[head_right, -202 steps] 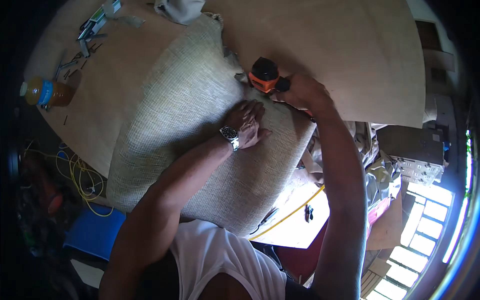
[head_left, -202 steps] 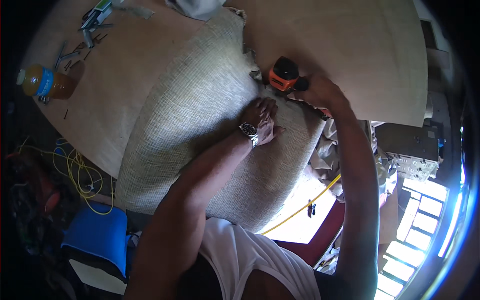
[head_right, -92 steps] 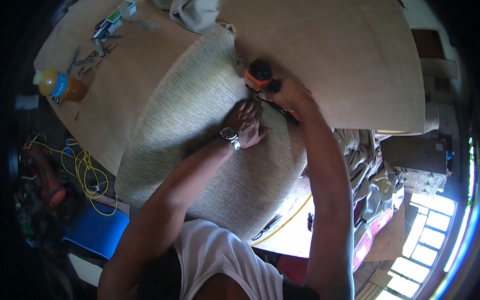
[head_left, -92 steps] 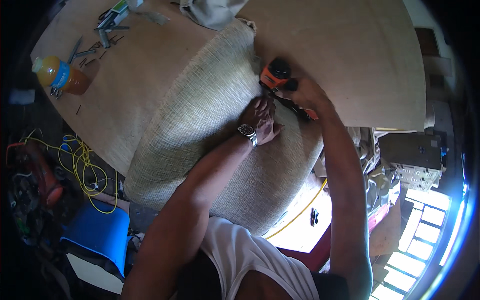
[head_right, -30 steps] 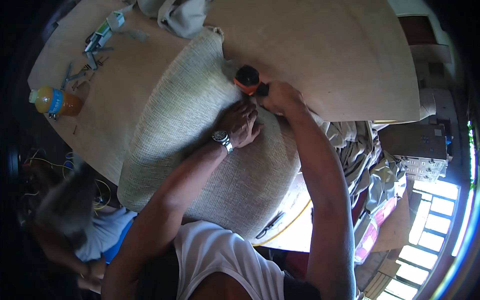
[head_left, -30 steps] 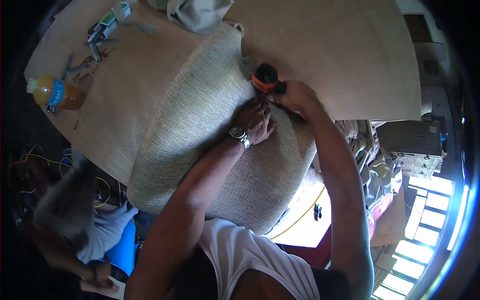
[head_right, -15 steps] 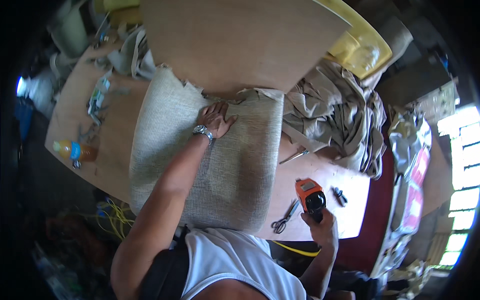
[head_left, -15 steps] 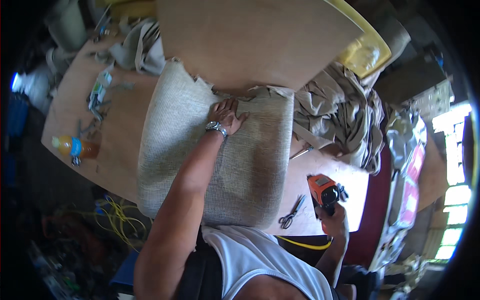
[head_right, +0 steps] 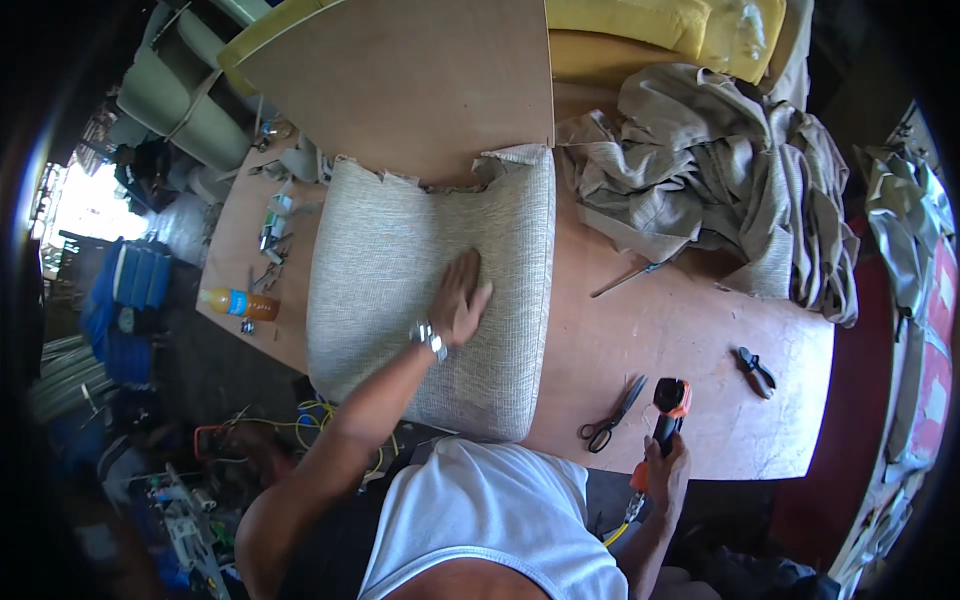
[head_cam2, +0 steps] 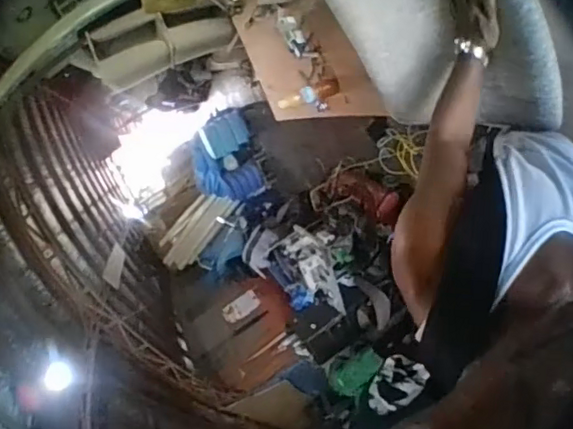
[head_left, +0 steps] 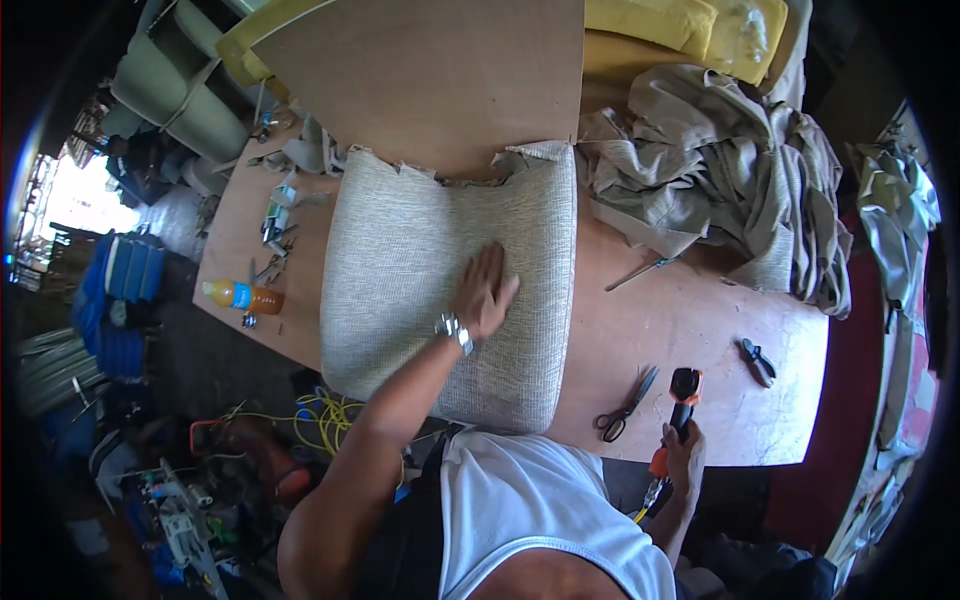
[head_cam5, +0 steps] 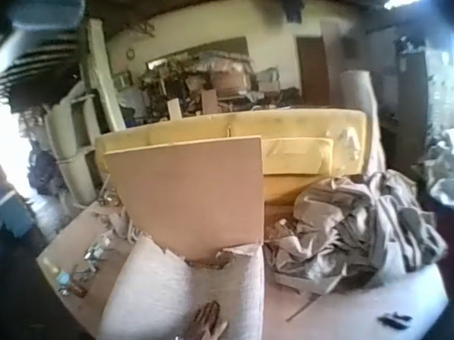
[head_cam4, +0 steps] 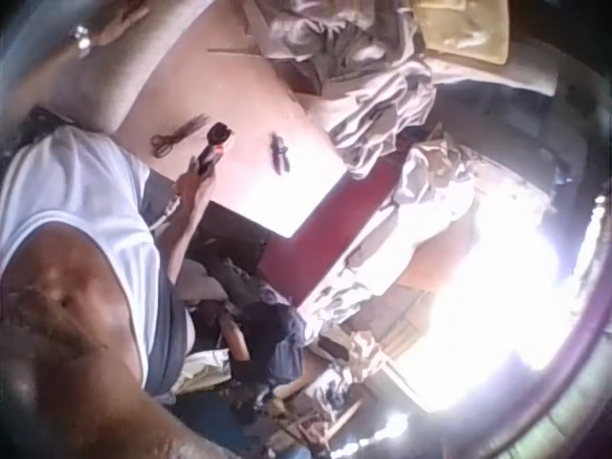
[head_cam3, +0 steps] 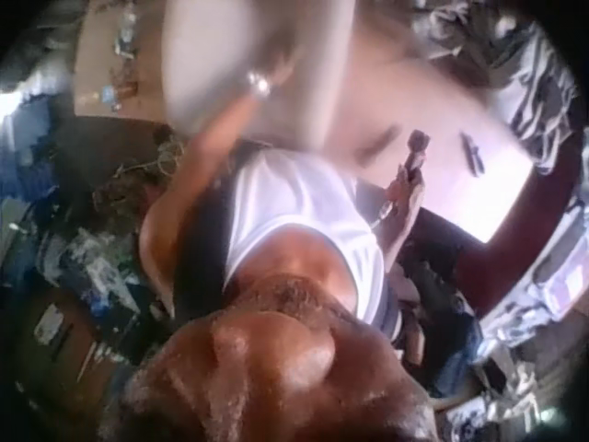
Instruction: The person staples fabric onto a curved wooden furniture component using a pneumatic staple gun. They repeatedly smooth and pull the fabric taut, then fire staples along the edges to secure it. The person rotates the component to access different sides and continues stapling until the fabric is fully attached.
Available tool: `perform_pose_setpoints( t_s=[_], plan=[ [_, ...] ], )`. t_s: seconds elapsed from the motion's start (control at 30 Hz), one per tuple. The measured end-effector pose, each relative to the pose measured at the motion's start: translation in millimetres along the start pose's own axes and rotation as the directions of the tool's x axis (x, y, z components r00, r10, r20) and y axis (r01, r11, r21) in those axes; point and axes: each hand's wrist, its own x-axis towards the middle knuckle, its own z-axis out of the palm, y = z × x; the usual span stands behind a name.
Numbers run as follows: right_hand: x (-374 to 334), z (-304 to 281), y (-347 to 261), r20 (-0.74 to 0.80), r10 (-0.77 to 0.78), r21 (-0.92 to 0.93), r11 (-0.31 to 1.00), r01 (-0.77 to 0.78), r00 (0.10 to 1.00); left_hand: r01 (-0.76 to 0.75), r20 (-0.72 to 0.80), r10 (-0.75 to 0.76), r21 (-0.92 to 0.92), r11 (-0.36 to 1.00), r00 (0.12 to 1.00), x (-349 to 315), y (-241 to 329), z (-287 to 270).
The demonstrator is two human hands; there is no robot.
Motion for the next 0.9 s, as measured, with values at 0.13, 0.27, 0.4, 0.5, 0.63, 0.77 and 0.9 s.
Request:
perform_pose_setpoints(
  t_s=[0.13,0.27,0.4,0.5,0.63,0.77,0.9],
  plan=[
    [58.1,9.1,-22.1,0.076,-0.141,0.029,0.99,0.139,0.987,-0.148,0.019,0.147,0.09,0.985,0.989,-117.4,36.3,16.8],
    [84.5,22.2,-90.4,0.207,-0.255,0.12,0.965,0.234,0.945,-0.062,0.149,0.044,0.12,0.991,0.988,-213.8,32.7,15.2],
    [103.8,60.9,-86.1,0.189,-0.336,0.01,0.94,0.341,0.923,0.215,-0.033,-0.212,0.209,0.954,0.977,-259.7,10.9,-25.8],
    [103.2,73.2,-88.8,0.249,-0.401,-0.111,0.892,0.437,0.882,0.378,-0.36,-0.265,0.294,0.878,0.895,-279.6,-35.9,-69.8],
    [101.9,91.4,-80.2,0.273,-0.44,-0.2,0.844,0.497,0.856,0.557,-0.51,-0.471,0.021,0.83,0.72,-270.8,-111.2,-135.5],
    [88.5,102.6,-79.2,0.153,-0.426,-0.251,0.856,0.452,0.891,0.506,-0.279,-0.655,-0.452,0.735,0.702,-213.8,-186.5,-167.1],
    [73.1,124.6,-70.2,-0.011,-0.582,-0.321,0.773,0.548,0.813,0.54,-0.117,-0.572,-0.22,0.812,0.812,-167.5,-205.6,-163.9]
  ],
)
